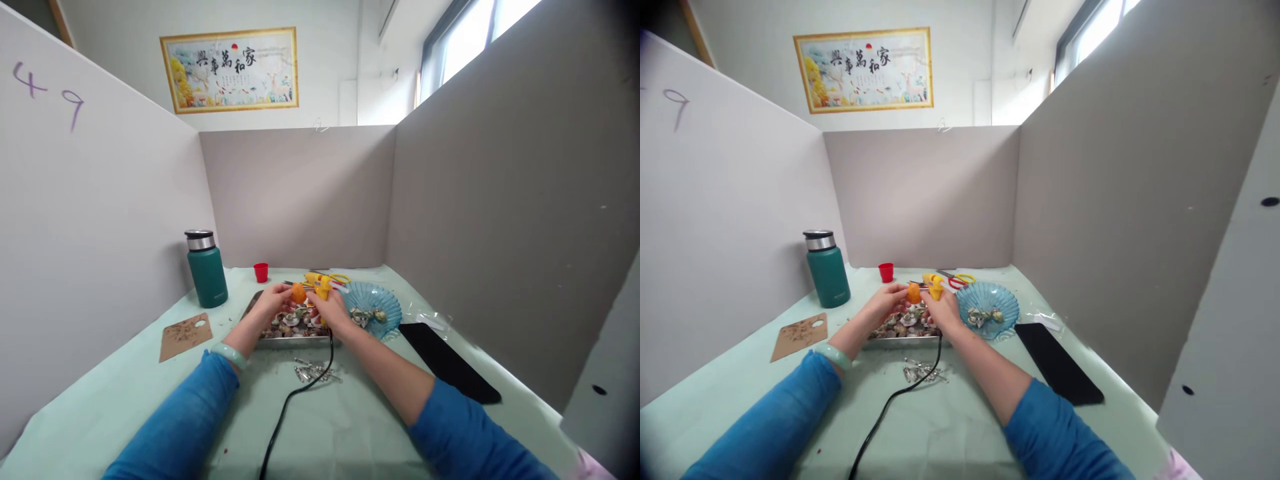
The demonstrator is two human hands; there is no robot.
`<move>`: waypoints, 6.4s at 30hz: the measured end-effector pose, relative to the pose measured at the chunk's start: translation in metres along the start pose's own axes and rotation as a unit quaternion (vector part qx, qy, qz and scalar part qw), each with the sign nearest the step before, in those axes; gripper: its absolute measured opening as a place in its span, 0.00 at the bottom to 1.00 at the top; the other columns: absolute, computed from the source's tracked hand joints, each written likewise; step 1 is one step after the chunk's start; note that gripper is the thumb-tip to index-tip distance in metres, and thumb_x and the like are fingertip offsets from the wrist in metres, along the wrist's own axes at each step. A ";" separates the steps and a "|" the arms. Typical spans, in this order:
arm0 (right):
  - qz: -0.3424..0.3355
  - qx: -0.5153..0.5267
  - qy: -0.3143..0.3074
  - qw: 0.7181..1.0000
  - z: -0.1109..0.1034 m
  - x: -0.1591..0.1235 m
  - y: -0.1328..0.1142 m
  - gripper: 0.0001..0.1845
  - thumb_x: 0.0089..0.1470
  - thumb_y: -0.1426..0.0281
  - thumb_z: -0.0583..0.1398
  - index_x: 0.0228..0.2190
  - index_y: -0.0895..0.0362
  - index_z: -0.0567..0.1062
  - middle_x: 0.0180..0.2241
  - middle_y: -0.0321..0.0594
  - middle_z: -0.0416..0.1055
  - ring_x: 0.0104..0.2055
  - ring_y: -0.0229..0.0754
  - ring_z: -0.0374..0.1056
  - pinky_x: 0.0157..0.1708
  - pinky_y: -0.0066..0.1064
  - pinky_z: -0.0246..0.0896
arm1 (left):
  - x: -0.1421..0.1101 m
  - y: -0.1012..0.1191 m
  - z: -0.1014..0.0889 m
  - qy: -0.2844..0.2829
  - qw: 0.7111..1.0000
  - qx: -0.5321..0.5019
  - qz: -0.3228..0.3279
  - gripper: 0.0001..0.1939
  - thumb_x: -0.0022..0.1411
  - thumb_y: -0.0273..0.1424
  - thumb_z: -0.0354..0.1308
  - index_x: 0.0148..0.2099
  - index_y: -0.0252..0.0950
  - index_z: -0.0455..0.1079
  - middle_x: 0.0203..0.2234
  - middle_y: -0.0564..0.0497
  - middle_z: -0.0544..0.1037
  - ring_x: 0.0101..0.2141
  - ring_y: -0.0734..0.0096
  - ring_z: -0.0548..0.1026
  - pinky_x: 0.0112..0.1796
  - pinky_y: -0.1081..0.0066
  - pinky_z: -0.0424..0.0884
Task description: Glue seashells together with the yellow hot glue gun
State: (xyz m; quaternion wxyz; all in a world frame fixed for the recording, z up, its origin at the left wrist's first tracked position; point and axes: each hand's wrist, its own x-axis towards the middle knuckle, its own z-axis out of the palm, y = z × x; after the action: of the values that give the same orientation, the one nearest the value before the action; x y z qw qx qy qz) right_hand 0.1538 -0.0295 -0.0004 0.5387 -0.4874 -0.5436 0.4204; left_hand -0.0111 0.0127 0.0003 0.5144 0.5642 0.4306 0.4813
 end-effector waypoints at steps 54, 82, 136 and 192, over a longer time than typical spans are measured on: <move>-0.023 0.090 0.010 0.996 -0.004 0.003 0.019 0.12 0.41 0.77 0.59 0.32 0.58 0.68 0.27 0.35 0.70 0.23 0.34 0.67 0.18 0.23 0.63 | -0.009 -0.016 0.008 -0.077 0.976 0.156 0.130 0.29 0.46 0.37 0.70 0.51 0.34 0.69 0.46 0.42 0.75 0.31 0.71 0.75 0.30 0.72 0.70; -0.023 0.025 0.028 0.999 -0.004 0.007 0.024 0.11 0.40 0.72 0.60 0.32 0.56 0.70 0.28 0.35 0.69 0.28 0.37 0.68 0.18 0.23 0.63 | -0.003 -0.009 0.010 -0.108 0.759 0.592 0.248 0.21 0.51 0.25 0.58 0.50 0.38 0.72 0.49 0.43 0.76 0.52 0.55 0.69 0.52 0.63 0.63; -0.017 0.090 0.058 0.994 -0.004 0.003 0.017 0.09 0.42 0.72 0.60 0.30 0.57 0.68 0.25 0.35 0.69 0.25 0.36 0.67 0.17 0.22 0.60 | 0.021 -0.001 -0.005 0.006 0.807 0.573 0.145 0.10 0.52 0.27 0.54 0.33 0.37 0.77 0.30 0.46 0.80 0.33 0.61 0.75 0.37 0.69 0.67; -0.022 0.108 0.013 0.994 -0.003 0.000 0.017 0.09 0.37 0.75 0.59 0.26 0.56 0.66 0.14 0.28 0.62 0.16 0.34 0.59 0.17 0.25 0.59 | 0.012 0.021 -0.068 -0.148 0.734 0.660 -0.058 0.18 0.40 0.24 0.61 0.37 0.38 0.79 0.28 0.49 0.80 0.26 0.69 0.76 0.31 0.74 0.69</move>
State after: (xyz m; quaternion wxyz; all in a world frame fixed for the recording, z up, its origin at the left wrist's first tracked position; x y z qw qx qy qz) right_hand 0.1578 -0.0268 -0.0168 0.6044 -0.4198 -0.4988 0.4579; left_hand -0.0761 0.0339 0.0232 0.0968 0.8000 0.5905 -0.0443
